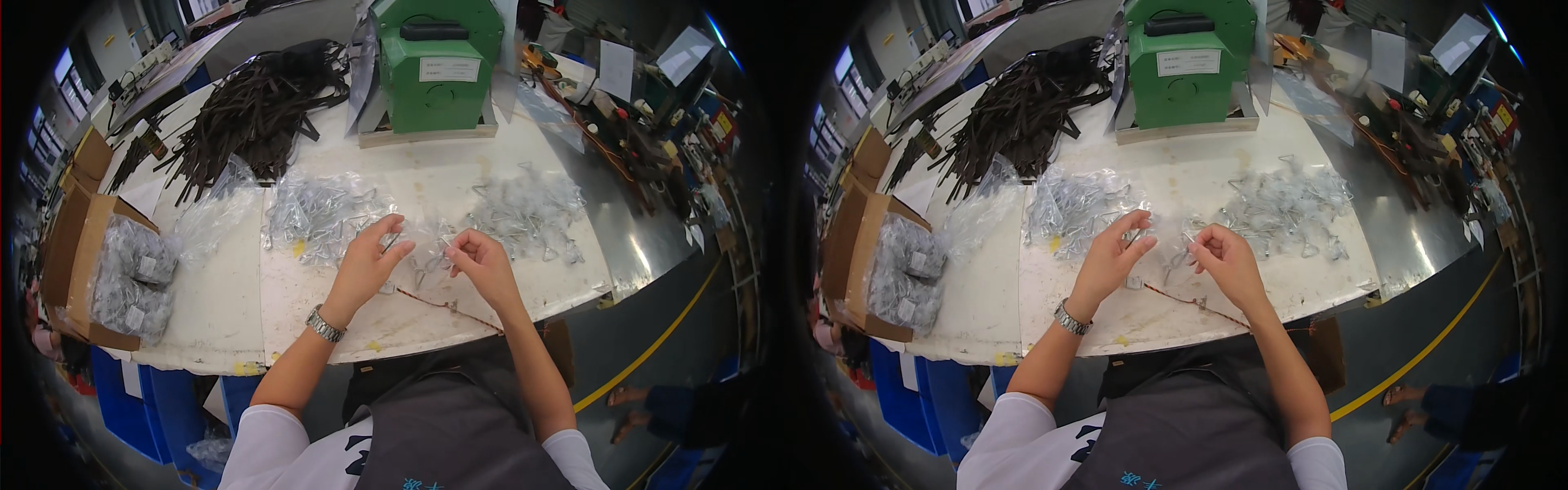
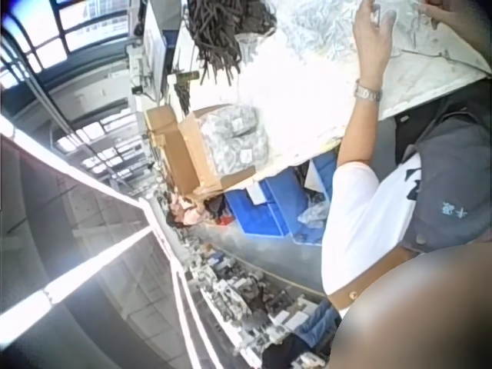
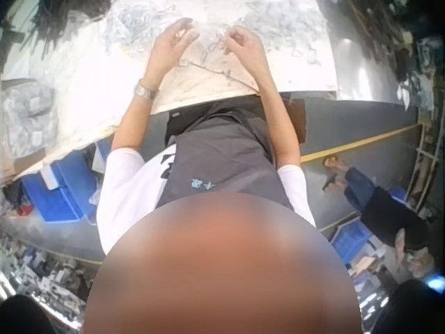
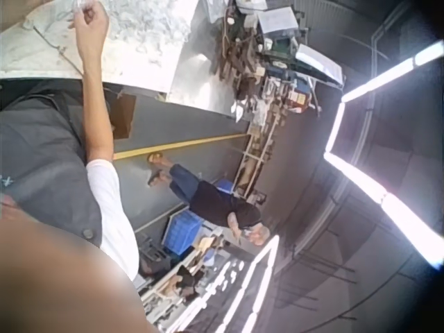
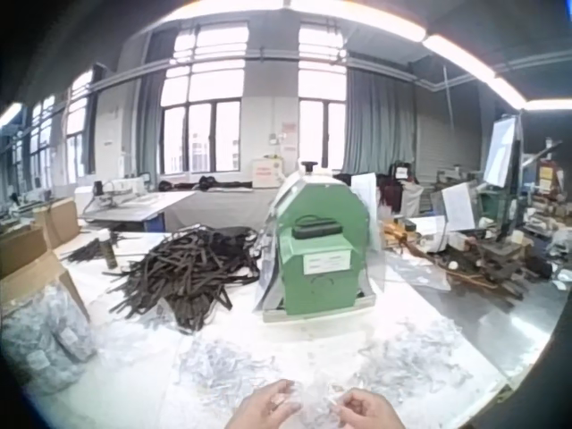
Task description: Inspecting and organizing metal buckles in small plastic bags at a workbench.
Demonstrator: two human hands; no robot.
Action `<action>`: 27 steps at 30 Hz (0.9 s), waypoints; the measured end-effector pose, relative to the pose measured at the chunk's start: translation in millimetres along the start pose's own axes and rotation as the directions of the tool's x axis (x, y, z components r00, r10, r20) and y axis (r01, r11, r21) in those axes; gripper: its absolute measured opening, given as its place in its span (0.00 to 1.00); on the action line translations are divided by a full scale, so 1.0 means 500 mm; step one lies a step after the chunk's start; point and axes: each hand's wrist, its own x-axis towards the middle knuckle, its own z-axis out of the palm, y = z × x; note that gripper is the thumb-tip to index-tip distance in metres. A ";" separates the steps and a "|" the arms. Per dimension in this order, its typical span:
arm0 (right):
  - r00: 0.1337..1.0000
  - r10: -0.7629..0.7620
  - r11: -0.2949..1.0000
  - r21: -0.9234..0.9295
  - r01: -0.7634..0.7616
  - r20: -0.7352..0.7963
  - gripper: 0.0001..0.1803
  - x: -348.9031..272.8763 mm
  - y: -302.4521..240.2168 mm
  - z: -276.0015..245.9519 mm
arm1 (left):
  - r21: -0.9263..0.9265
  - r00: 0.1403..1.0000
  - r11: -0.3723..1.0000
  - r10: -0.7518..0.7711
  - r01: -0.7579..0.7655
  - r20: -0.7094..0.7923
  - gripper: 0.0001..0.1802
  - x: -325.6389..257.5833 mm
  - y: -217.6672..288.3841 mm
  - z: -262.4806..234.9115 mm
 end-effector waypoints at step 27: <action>0.993 0.103 0.975 0.190 -0.111 0.054 0.08 -0.026 0.003 -0.004 | -0.376 0.899 0.839 -0.268 0.394 0.346 0.12 0.005 -0.024 -0.012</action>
